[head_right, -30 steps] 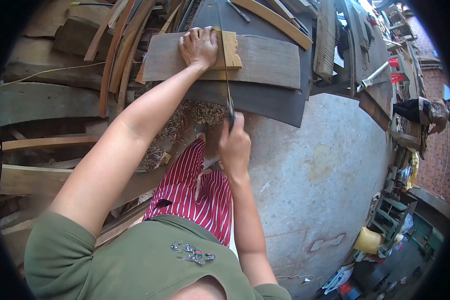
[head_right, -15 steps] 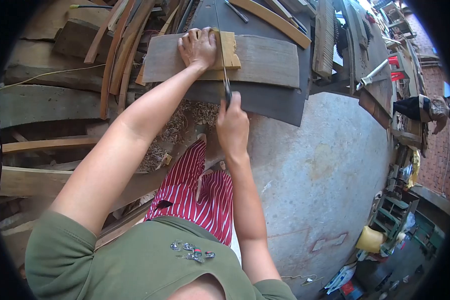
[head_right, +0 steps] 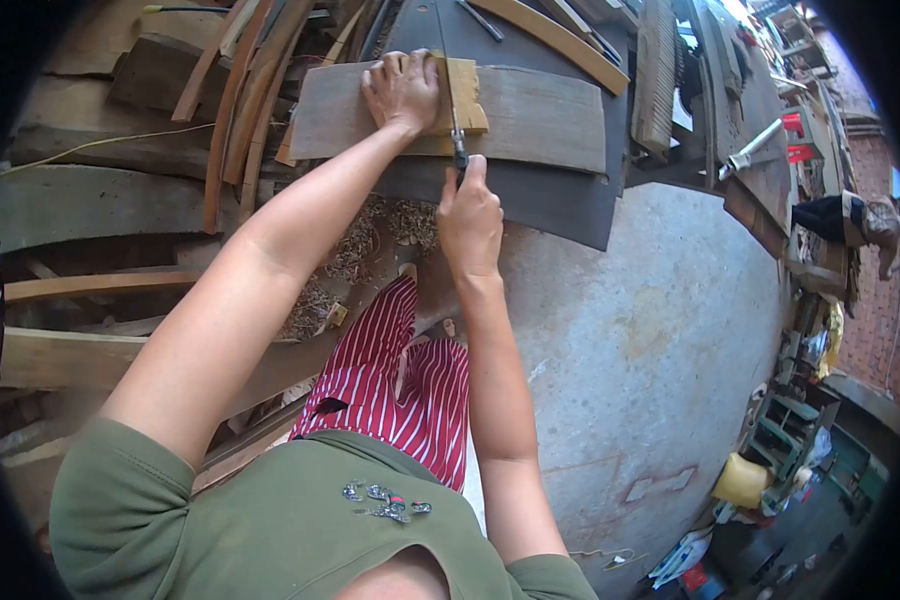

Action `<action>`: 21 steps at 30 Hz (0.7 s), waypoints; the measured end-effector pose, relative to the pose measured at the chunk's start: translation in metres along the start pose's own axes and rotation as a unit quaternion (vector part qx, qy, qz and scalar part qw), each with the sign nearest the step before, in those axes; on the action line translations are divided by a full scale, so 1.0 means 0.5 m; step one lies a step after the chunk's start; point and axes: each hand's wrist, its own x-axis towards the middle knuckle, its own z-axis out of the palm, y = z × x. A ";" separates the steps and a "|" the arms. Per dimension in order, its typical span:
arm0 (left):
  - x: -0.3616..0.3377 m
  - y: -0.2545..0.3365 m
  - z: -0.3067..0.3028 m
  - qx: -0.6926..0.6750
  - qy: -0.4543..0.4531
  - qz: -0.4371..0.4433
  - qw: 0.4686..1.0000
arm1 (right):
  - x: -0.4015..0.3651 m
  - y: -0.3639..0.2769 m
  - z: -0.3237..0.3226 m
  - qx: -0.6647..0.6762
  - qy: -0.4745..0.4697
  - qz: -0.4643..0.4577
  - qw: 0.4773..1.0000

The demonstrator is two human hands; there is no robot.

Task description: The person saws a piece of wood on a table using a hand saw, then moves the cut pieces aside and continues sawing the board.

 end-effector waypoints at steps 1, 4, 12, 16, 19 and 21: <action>-0.005 0.006 0.005 -0.005 -0.003 0.002 1.000 | -0.019 0.006 -0.011 -0.004 0.002 0.003 1.000; -0.002 0.002 -0.003 -0.013 0.002 -0.003 1.000 | -0.139 0.018 -0.050 0.045 -0.009 0.008 0.999; -0.002 0.001 -0.003 -0.016 0.000 0.000 1.000 | -0.141 0.022 -0.059 0.026 -0.026 0.015 0.999; 0.003 -0.003 -0.009 -0.004 -0.011 -0.001 1.000 | -0.040 0.012 -0.006 0.023 0.008 -0.001 1.000; 0.001 -0.001 0.003 -0.017 0.005 0.003 1.000 | -0.074 0.023 -0.013 0.017 0.007 -0.007 1.000; 0.002 -0.008 0.012 -0.006 0.017 0.008 1.000 | -0.164 0.037 -0.036 0.049 -0.002 0.010 0.999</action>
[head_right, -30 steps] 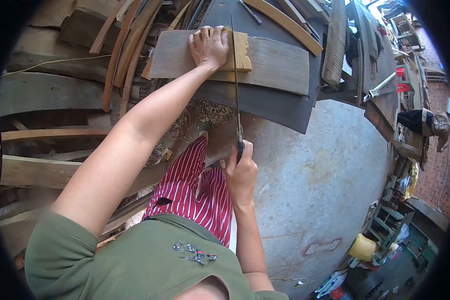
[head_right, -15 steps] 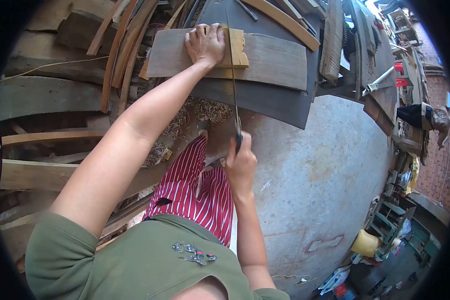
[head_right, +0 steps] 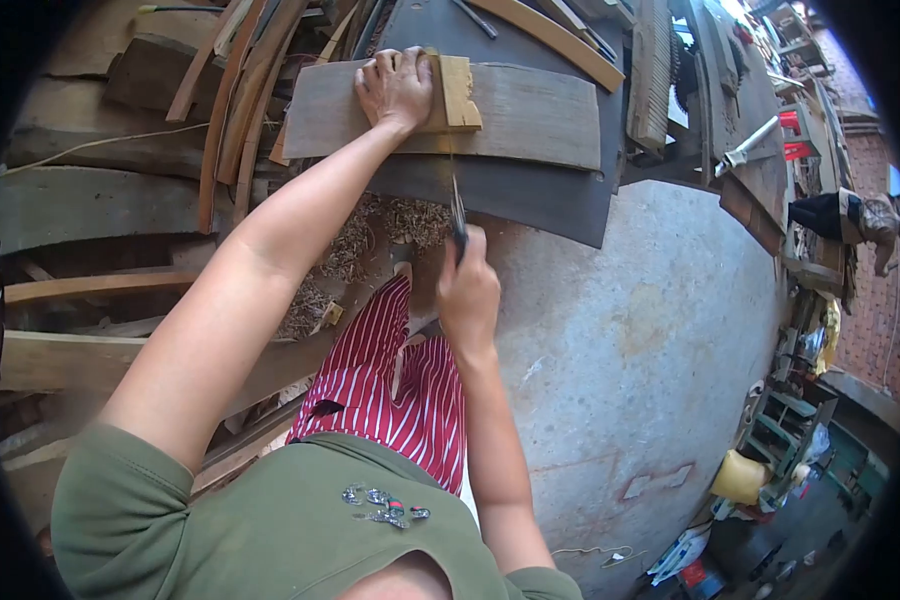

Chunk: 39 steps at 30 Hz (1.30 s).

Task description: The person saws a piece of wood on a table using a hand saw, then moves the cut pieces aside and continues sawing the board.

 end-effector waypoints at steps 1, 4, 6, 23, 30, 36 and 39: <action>0.000 0.001 -0.005 -0.012 -0.007 -0.003 1.000 | -0.043 0.008 -0.015 0.010 -0.013 0.017 1.000; -0.001 0.006 -0.013 -0.003 -0.024 -0.015 1.000 | -0.112 -0.007 -0.056 0.038 -0.010 0.023 0.999; 0.000 0.008 -0.020 -0.012 -0.024 -0.015 1.000 | -0.079 -0.009 -0.051 0.009 -0.016 0.012 1.000; -0.002 0.013 -0.027 -0.016 -0.021 -0.012 1.000 | -0.101 -0.004 -0.056 0.011 -0.021 0.020 1.000; 0.002 -0.001 -0.014 -0.020 -0.028 -0.008 0.999 | 0.094 -0.011 0.038 -0.052 0.010 -0.011 0.999; -0.004 0.003 -0.014 -0.009 -0.008 -0.012 1.000 | -0.074 0.008 -0.016 0.006 0.011 -0.003 1.000; -0.002 0.009 -0.028 -0.015 -0.037 -0.016 0.999 | -0.118 0.005 -0.041 0.000 0.008 -0.011 1.000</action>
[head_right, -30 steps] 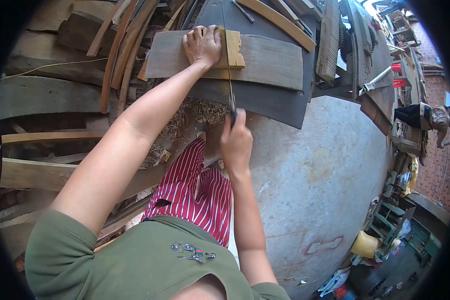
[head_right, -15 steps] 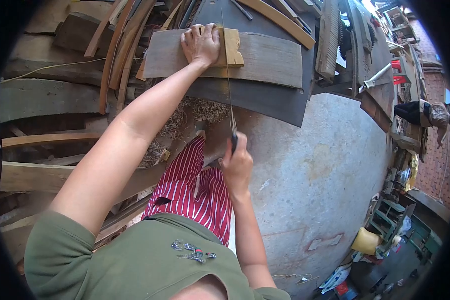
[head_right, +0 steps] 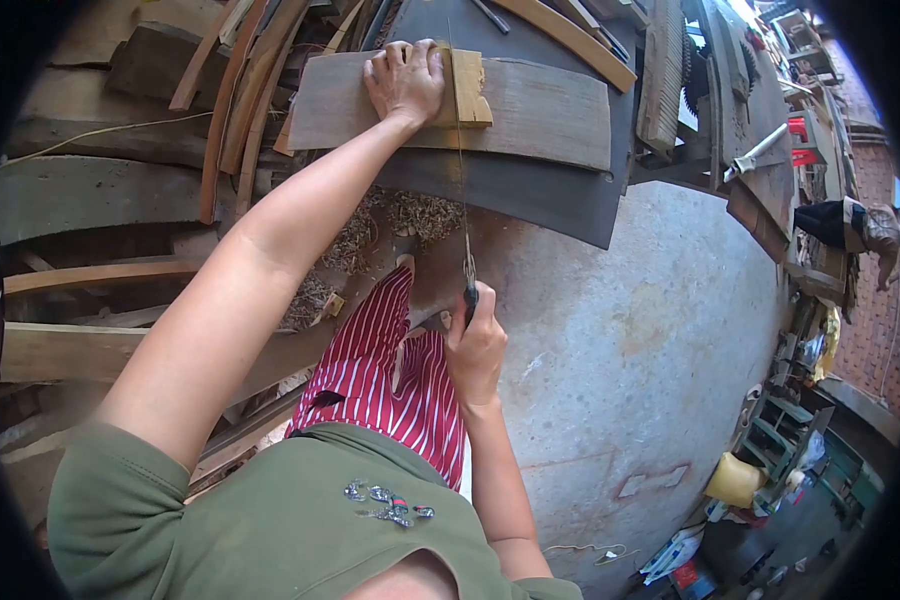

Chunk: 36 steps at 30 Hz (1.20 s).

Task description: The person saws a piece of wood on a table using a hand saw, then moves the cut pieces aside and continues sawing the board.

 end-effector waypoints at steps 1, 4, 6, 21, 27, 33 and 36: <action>0.000 -0.001 -0.002 -0.001 0.001 -0.001 1.000 | 0.013 -0.001 0.002 -0.001 0.000 -0.001 1.000; -0.001 -0.001 -0.002 0.000 0.003 0.003 1.000 | 0.114 -0.003 0.038 -0.029 -0.016 0.004 0.999; 0.001 -0.004 0.010 0.015 0.022 0.007 1.000 | 0.188 -0.010 0.075 -0.023 -0.001 -0.011 1.000; -0.001 0.001 -0.001 0.001 0.008 0.003 1.000 | 0.082 0.000 0.027 -0.011 -0.018 0.011 1.000; 0.003 -0.006 0.016 0.004 0.021 0.013 1.000 | 0.187 -0.011 0.076 -0.024 0.001 0.013 1.000; 0.001 -0.007 0.015 0.013 0.019 0.001 1.000 | -0.010 0.006 -0.001 0.007 -0.016 0.023 1.000; 0.003 -0.002 0.016 0.010 0.020 0.006 1.000 | 0.001 0.006 -0.004 0.001 -0.018 0.024 1.000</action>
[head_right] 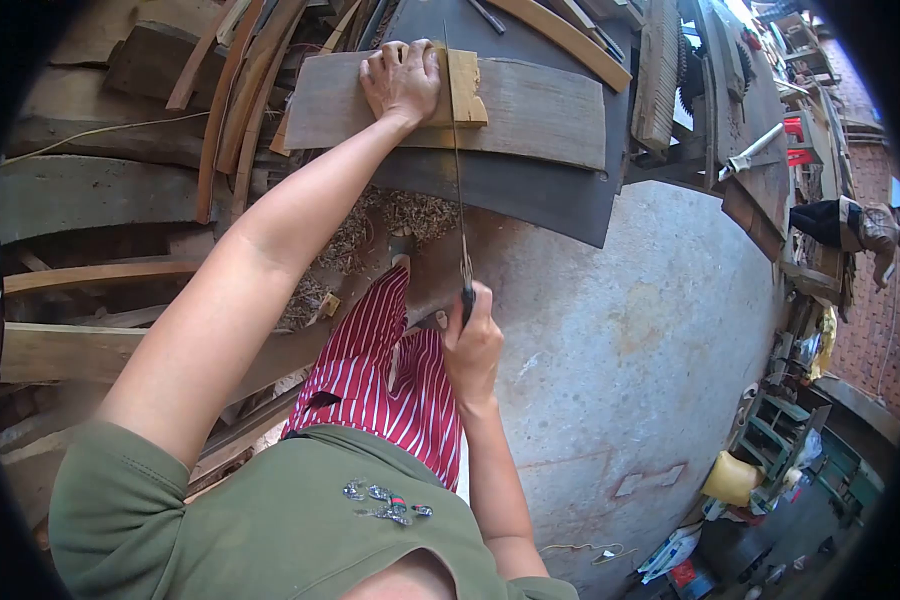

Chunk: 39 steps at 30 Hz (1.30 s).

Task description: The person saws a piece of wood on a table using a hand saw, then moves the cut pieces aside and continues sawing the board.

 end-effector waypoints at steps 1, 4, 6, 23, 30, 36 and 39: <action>0.000 -0.001 0.000 -0.005 -0.003 -0.001 1.000 | 0.022 -0.003 0.006 -0.003 -0.001 -0.003 1.000; 0.000 -0.004 -0.001 -0.005 -0.009 -0.003 1.000 | 0.136 -0.006 0.057 -0.004 0.023 -0.038 0.999; 0.000 -0.002 0.004 -0.005 -0.015 0.000 1.000 | 0.194 -0.015 0.079 -0.016 0.022 -0.022 0.999; 0.001 -0.004 0.005 0.001 -0.009 0.005 1.000 | 0.193 -0.012 0.079 0.003 0.031 -0.031 0.999; 0.000 -0.005 0.008 -0.003 0.018 0.005 1.000 | 0.066 0.004 0.042 0.018 0.018 0.000 1.000; -0.002 -0.004 -0.006 -0.008 0.008 0.004 1.000 | 0.017 0.002 0.011 0.022 0.012 -0.002 1.000; -0.001 -0.004 -0.005 -0.006 0.008 0.005 1.000 | 0.118 -0.014 0.047 0.004 0.013 -0.018 1.000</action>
